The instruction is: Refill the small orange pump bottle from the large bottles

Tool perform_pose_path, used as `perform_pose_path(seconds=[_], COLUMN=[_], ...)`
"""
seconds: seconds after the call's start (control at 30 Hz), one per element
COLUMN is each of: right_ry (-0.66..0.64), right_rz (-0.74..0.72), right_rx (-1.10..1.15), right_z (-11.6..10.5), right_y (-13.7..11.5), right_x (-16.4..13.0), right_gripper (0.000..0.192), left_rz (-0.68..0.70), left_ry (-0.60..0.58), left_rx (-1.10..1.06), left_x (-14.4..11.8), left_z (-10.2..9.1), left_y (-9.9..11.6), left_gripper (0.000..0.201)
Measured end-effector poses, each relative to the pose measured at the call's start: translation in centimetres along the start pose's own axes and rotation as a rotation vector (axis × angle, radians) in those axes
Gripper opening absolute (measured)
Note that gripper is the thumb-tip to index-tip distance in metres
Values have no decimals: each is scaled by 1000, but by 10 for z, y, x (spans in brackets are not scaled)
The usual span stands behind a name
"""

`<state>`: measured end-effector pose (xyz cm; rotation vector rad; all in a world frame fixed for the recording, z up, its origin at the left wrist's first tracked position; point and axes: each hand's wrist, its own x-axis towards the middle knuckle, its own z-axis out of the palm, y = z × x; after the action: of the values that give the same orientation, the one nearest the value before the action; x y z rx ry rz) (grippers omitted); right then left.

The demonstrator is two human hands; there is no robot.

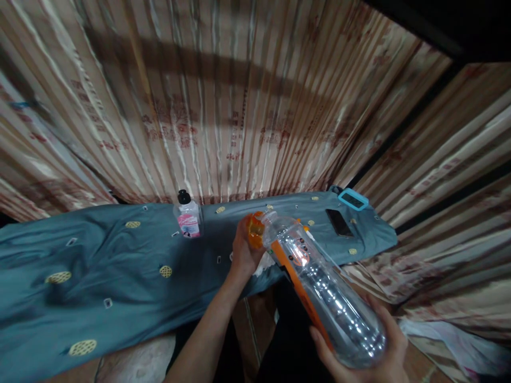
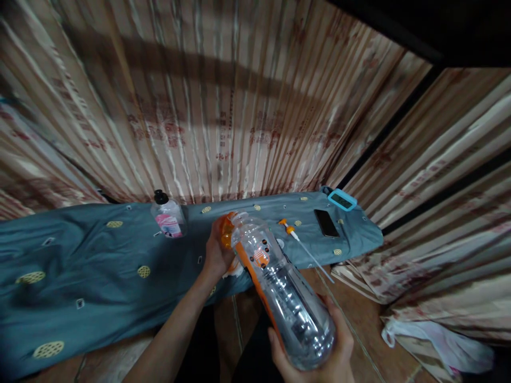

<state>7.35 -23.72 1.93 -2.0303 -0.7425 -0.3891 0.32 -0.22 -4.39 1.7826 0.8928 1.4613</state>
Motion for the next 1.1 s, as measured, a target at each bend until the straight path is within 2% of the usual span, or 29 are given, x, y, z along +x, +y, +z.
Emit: perform_pose_path(seconds=[0.27, 0.5, 0.77, 1.1], right_ry=[4, -8, -18, -2], right_rz=[-30, 12, 36, -34], right_rx=[13, -6, 17, 1], right_z=[1, 0, 1, 0], right_y=[3, 0, 2, 6], right_x=[-1, -1, -2, -1], right_gripper=[115, 113, 115, 113], left_rz=[-21, -27, -42, -21], left_ry=[24, 43, 11, 9], left_rx=[-39, -96, -61, -71], left_x=[0, 0, 1, 0], left_z=[5, 4, 2, 3], left_y=[-2, 2, 3, 3], left_gripper=[69, 67, 68, 69])
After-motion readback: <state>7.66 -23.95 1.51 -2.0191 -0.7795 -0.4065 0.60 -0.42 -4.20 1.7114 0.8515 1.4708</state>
